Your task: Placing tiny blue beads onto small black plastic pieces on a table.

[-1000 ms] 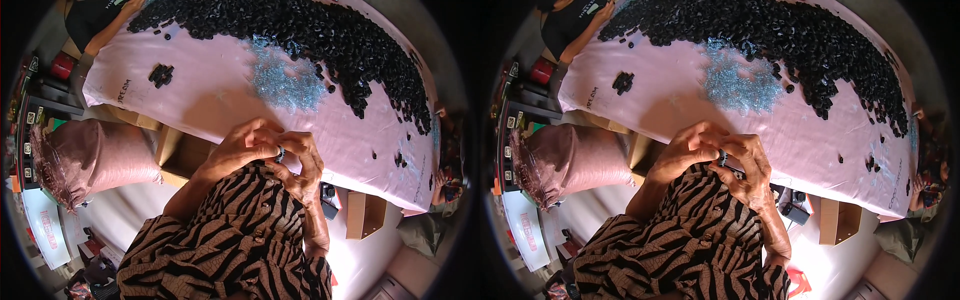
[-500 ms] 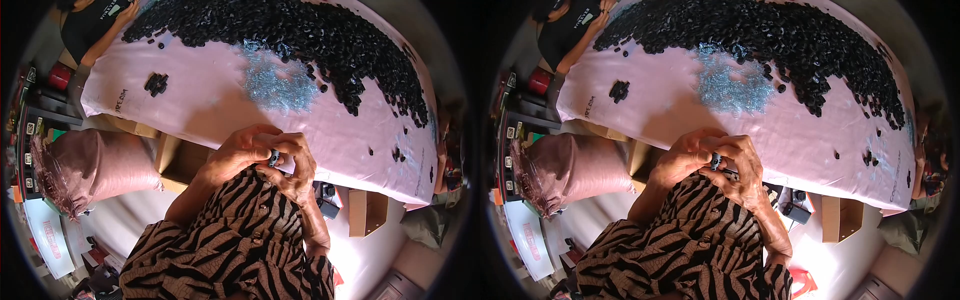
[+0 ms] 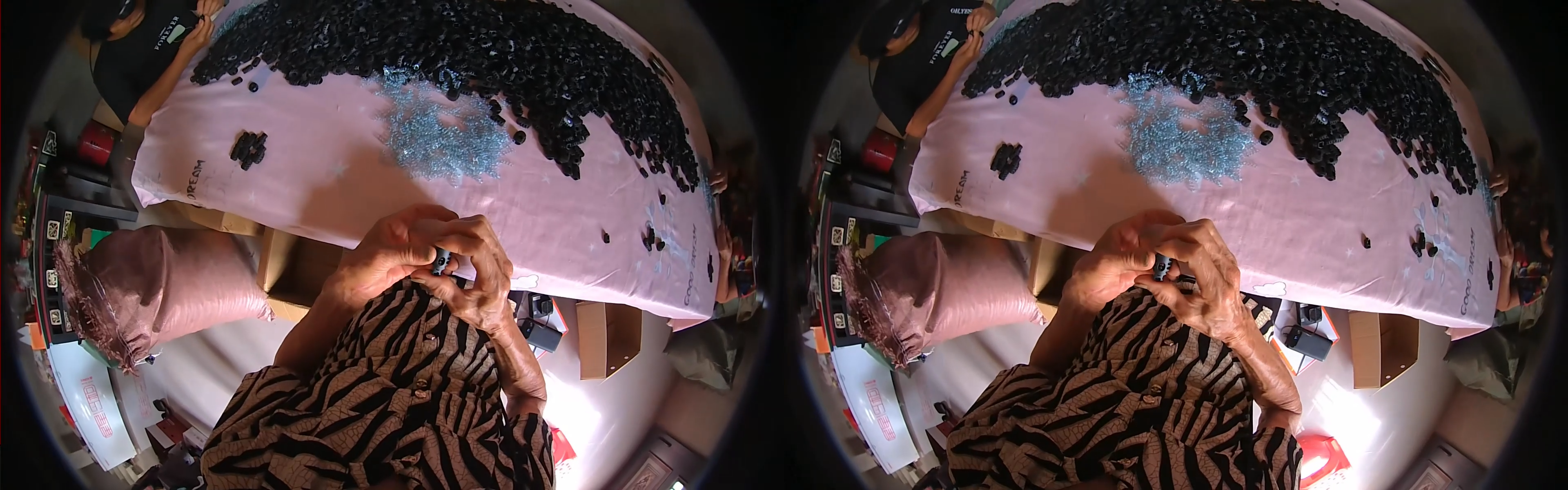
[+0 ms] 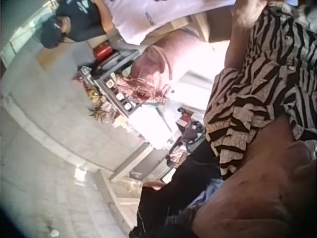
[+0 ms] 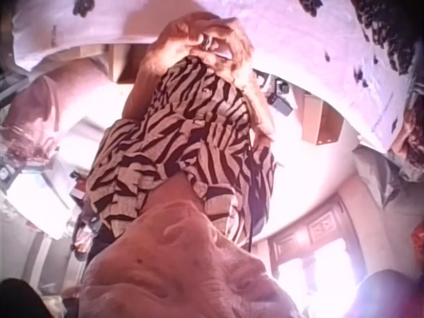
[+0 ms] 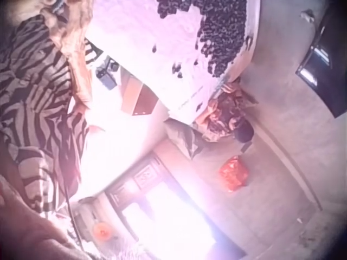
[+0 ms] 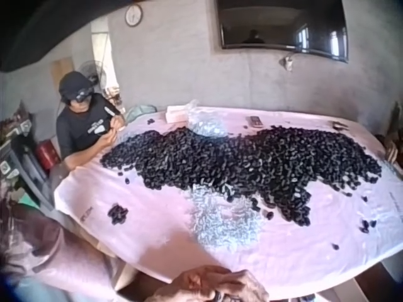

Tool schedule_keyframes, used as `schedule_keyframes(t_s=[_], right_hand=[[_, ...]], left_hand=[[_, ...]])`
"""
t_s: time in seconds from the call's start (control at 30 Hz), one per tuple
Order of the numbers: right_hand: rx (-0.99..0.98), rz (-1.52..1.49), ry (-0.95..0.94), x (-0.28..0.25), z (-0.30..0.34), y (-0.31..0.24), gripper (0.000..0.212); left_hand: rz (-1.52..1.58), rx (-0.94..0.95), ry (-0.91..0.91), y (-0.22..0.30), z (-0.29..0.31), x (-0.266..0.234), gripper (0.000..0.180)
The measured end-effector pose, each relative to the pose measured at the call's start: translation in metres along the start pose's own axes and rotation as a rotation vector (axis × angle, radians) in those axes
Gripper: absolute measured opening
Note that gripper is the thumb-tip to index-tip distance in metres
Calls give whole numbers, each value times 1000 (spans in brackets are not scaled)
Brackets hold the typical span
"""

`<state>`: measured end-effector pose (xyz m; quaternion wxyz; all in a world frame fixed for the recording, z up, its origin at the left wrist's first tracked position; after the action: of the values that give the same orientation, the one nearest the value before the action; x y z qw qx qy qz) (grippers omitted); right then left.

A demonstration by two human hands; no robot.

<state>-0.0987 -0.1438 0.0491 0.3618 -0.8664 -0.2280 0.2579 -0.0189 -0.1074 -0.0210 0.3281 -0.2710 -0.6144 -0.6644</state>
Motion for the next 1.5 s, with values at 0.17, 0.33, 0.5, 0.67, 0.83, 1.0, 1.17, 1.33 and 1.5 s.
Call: schedule_keyframes(t_s=[0.17,0.33,0.5,0.67,0.83,1.0,1.17,1.33,1.5], right_hand=[[-74,23,32,-2,-2,-7,42],[-80,26,36,-3,-1,-8,38],[-133,79,35,-3,-2,-16,35],[-150,81,12,-2,-2,-15,34],[-61,48,-5,-3,0,-9,33],[-113,51,2,-3,1,-11,33],[-151,55,8,-5,1,-12,32],[-147,88,29,-7,1,-12,33],[-110,70,56,-7,3,-4,33]], left_hand=[[29,-16,7,-3,0,-2,66],[79,-35,-3,-7,1,-3,63],[103,-58,-51,-9,1,0,63],[91,-78,-71,-11,2,0,64],[48,-76,-53,-9,2,4,64],[67,-123,-55,-14,3,5,72],[56,-106,-70,-12,3,5,69],[80,-129,-47,-13,2,5,64],[47,-94,-4,-15,-1,-5,57]])
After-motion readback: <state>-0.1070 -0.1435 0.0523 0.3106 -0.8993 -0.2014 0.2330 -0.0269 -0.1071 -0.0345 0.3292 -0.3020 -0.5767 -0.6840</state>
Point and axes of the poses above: each hand's wrist, its own z-axis away from the middle knuckle, its own x-axis out of the palm, y = z × x, the point moved 10 cm from there along -z, towards the middle knuckle, and after that the axes turned 2 degrees about y, right-handed, at the moved point
